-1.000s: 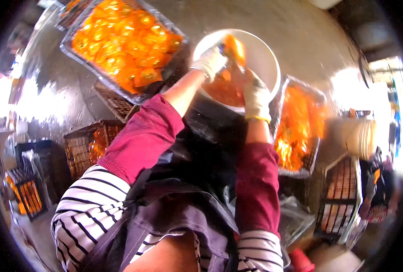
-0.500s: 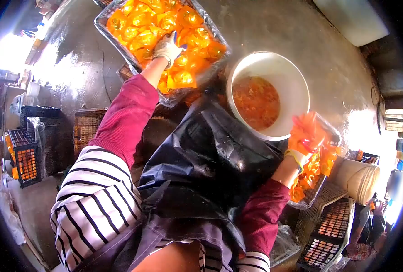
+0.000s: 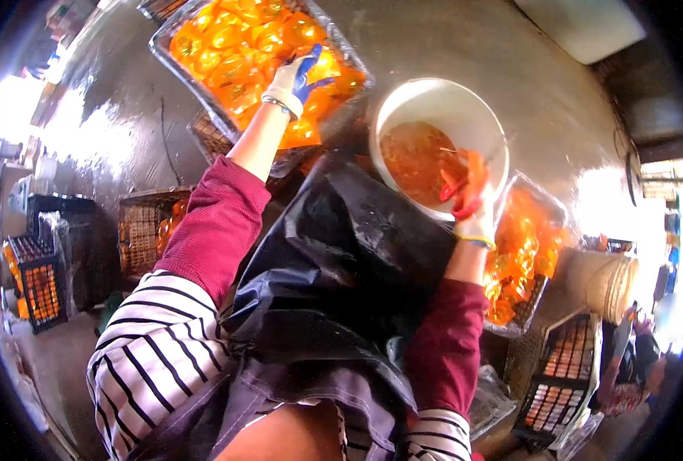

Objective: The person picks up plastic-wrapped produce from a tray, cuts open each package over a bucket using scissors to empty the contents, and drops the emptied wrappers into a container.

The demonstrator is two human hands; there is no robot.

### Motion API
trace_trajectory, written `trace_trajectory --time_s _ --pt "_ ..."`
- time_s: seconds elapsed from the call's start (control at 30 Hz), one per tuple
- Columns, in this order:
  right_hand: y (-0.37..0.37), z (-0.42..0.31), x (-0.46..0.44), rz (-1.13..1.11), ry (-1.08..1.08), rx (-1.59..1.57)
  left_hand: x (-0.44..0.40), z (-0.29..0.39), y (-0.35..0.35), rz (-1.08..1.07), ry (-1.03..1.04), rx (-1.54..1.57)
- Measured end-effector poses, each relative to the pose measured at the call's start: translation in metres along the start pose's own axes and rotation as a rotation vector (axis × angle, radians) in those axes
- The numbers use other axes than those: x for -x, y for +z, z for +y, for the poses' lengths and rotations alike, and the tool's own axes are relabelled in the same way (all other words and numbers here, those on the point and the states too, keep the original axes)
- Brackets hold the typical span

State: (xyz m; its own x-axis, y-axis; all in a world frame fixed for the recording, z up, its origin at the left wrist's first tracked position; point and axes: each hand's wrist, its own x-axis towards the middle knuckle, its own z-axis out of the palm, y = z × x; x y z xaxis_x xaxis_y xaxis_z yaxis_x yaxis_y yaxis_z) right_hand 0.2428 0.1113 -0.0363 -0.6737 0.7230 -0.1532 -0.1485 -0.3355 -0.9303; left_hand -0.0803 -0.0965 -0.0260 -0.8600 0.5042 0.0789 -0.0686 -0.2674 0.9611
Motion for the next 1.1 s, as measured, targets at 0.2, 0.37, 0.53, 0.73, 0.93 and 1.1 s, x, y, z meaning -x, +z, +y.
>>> trace_trajectory --time_s 0.2,0.37,0.53,0.73,0.93,1.1 --pt "-0.010 -0.002 0.007 0.206 0.036 -0.139 0.026 -0.004 0.094 -0.240 0.123 -1.509" --pt "-0.013 -0.002 0.009 0.193 0.144 0.010 0.007 -0.051 0.091 -0.183 -0.154 -0.897" --pt "0.015 0.007 -0.005 -0.168 0.224 0.004 0.012 -0.015 0.094 -0.344 0.091 -0.724" --pt "0.029 0.012 -0.003 -0.417 0.238 -0.003 0.029 -0.022 0.154 -0.348 -0.372 0.317" --pt "0.035 -0.007 0.006 -0.251 0.282 0.105 0.056 -0.027 0.175 -0.404 -0.372 0.544" --pt "0.027 -0.010 0.004 -0.170 0.279 0.283 0.063 -0.018 0.175 -0.412 -0.382 0.531"
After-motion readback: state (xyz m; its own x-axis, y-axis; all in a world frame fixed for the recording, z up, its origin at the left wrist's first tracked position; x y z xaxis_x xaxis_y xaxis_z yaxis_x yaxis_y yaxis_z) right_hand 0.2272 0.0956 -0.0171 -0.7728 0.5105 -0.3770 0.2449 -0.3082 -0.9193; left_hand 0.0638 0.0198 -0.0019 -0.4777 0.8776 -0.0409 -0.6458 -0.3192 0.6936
